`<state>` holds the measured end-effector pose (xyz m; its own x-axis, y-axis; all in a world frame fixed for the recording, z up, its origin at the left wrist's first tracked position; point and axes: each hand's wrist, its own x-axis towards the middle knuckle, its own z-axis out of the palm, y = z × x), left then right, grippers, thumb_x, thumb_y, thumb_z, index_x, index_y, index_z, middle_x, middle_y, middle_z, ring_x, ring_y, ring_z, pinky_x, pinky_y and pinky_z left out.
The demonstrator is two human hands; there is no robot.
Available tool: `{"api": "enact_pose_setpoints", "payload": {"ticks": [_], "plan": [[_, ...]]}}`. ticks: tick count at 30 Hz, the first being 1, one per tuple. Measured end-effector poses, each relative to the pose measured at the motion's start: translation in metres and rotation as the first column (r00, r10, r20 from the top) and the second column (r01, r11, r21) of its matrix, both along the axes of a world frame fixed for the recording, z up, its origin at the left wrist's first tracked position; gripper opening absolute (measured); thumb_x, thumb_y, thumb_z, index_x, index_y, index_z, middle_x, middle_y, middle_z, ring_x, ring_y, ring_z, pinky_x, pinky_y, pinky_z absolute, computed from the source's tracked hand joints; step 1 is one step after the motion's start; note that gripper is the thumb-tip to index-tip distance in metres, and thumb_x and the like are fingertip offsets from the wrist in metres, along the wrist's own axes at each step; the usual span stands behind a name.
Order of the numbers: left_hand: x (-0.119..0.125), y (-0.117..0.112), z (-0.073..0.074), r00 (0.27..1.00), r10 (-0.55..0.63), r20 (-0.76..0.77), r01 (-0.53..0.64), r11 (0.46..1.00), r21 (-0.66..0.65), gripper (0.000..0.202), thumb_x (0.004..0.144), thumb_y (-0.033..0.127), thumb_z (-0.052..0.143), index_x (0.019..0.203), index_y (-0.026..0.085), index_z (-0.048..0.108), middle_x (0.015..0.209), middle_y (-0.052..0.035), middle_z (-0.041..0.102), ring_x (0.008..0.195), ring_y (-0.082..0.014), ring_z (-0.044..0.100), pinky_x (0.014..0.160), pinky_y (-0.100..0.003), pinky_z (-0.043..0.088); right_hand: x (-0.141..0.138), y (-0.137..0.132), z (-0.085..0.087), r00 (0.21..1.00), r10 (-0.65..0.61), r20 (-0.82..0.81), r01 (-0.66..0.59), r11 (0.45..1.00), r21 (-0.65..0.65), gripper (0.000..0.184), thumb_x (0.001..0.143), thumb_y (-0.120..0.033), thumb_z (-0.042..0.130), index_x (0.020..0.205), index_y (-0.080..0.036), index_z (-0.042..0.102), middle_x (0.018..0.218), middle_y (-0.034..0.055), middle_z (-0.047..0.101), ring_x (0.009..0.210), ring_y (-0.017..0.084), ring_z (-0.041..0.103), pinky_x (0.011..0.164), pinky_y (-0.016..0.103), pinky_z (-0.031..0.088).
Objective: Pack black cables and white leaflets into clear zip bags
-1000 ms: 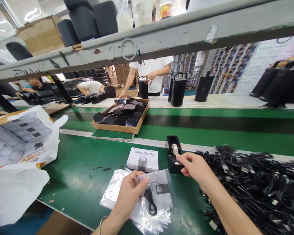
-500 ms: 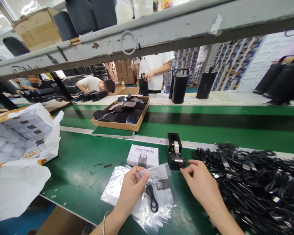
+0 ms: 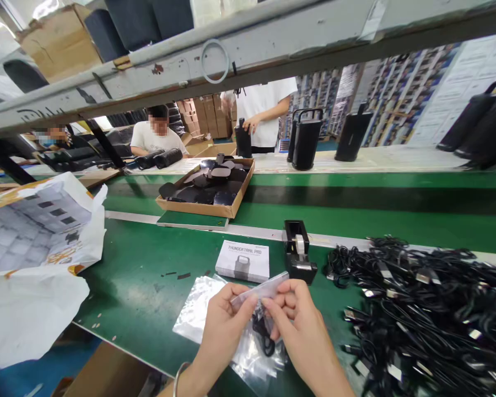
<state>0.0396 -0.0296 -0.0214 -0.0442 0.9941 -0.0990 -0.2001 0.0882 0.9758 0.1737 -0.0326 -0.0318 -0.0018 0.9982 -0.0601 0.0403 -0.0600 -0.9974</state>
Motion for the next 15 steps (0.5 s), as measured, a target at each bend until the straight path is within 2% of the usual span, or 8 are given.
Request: {"api": "enact_pose_setpoints", "payload": {"ticks": [2, 4, 7, 9, 12, 14, 15], "plan": [[-0.001, -0.001, 0.002, 0.999, 0.003, 0.033, -0.003, 1.0, -0.013, 0.022, 0.069, 0.031, 0.074, 0.074, 0.013, 0.061, 0.062, 0.0005, 0.062, 0.058, -0.0104, 0.054, 0.056, -0.02, 0.042, 0.002, 0.004, -0.006, 0.998, 0.023, 0.05, -0.02, 0.999, -0.046, 0.04, 0.076, -0.055, 0.06, 0.085, -0.026, 0.033, 0.059, -0.0084, 0.058, 0.04, 0.013, 0.054, 0.044, 0.026, 0.04], [-0.001, -0.002, 0.001, 0.997, 0.007, 0.074, -0.004, 0.999, -0.041, 0.026, 0.067, 0.033, 0.076, 0.075, 0.013, 0.061, 0.062, 0.0003, 0.062, 0.057, -0.0102, 0.054, 0.056, -0.02, 0.042, 0.004, 0.005, -0.009, 0.984, 0.014, 0.176, 0.001, 0.996, -0.086, 0.038, 0.076, -0.055, 0.057, 0.083, -0.027, 0.032, 0.055, -0.01, 0.055, 0.039, 0.015, 0.054, 0.044, 0.027, 0.04], [-0.003, -0.003, -0.003, 0.991, 0.021, 0.132, -0.008, 0.995, -0.103, 0.031, 0.065, 0.036, 0.078, 0.078, 0.013, 0.061, 0.064, -0.0005, 0.063, 0.058, -0.0101, 0.053, 0.058, -0.021, 0.042, 0.004, 0.003, -0.009, 0.887, -0.016, 0.461, 0.049, 0.997, -0.06, 0.034, 0.077, -0.054, 0.053, 0.084, -0.028, 0.033, 0.046, -0.0124, 0.048, 0.04, 0.017, 0.053, 0.046, 0.028, 0.038], [-0.01, -0.004, -0.001, 0.989, 0.03, 0.147, -0.012, 0.992, -0.124, 0.034, 0.064, 0.037, 0.078, 0.08, 0.013, 0.06, 0.066, -0.0004, 0.063, 0.058, -0.0099, 0.052, 0.058, -0.021, 0.042, 0.005, -0.001, -0.009, 0.816, -0.007, 0.578, 0.017, 1.0, -0.012, 0.033, 0.076, -0.051, 0.054, 0.088, -0.028, 0.033, 0.048, -0.0119, 0.048, 0.045, 0.018, 0.054, 0.048, 0.028, 0.039], [-0.045, -0.011, 0.012, 0.998, 0.02, 0.057, -0.013, 0.993, -0.117, 0.033, 0.064, 0.039, 0.078, 0.077, 0.015, 0.059, 0.062, 0.0026, 0.059, 0.056, -0.0091, 0.05, 0.055, -0.019, 0.039, 0.007, -0.002, -0.005, 0.72, 0.123, 0.683, -0.146, 0.989, -0.025, 0.026, 0.077, -0.04, 0.056, 0.089, -0.027, 0.037, 0.056, -0.0098, 0.051, 0.049, 0.016, 0.054, 0.049, 0.026, 0.041], [-0.085, -0.024, 0.023, 0.992, -0.048, -0.121, 0.034, 0.993, -0.117, 0.029, 0.066, 0.038, 0.076, 0.073, 0.015, 0.06, 0.061, 0.0038, 0.056, 0.056, -0.009, 0.048, 0.055, -0.018, 0.038, 0.008, 0.004, 0.001, 0.625, 0.17, 0.762, -0.271, 0.963, 0.007, 0.015, 0.081, -0.034, 0.053, 0.088, -0.027, 0.043, 0.062, -0.0061, 0.057, 0.054, 0.016, 0.057, 0.05, 0.026, 0.044], [-0.109, -0.032, 0.027, 0.97, -0.094, -0.226, 0.063, 0.988, -0.138, 0.027, 0.069, 0.038, 0.074, 0.072, 0.015, 0.06, 0.06, 0.0041, 0.056, 0.055, -0.0088, 0.047, 0.053, -0.018, 0.037, 0.007, 0.01, 0.005, 0.563, 0.144, 0.814, -0.332, 0.941, 0.063, 0.01, 0.084, -0.033, 0.051, 0.09, -0.026, 0.047, 0.07, -0.0023, 0.061, 0.062, 0.017, 0.06, 0.055, 0.027, 0.046]]}}
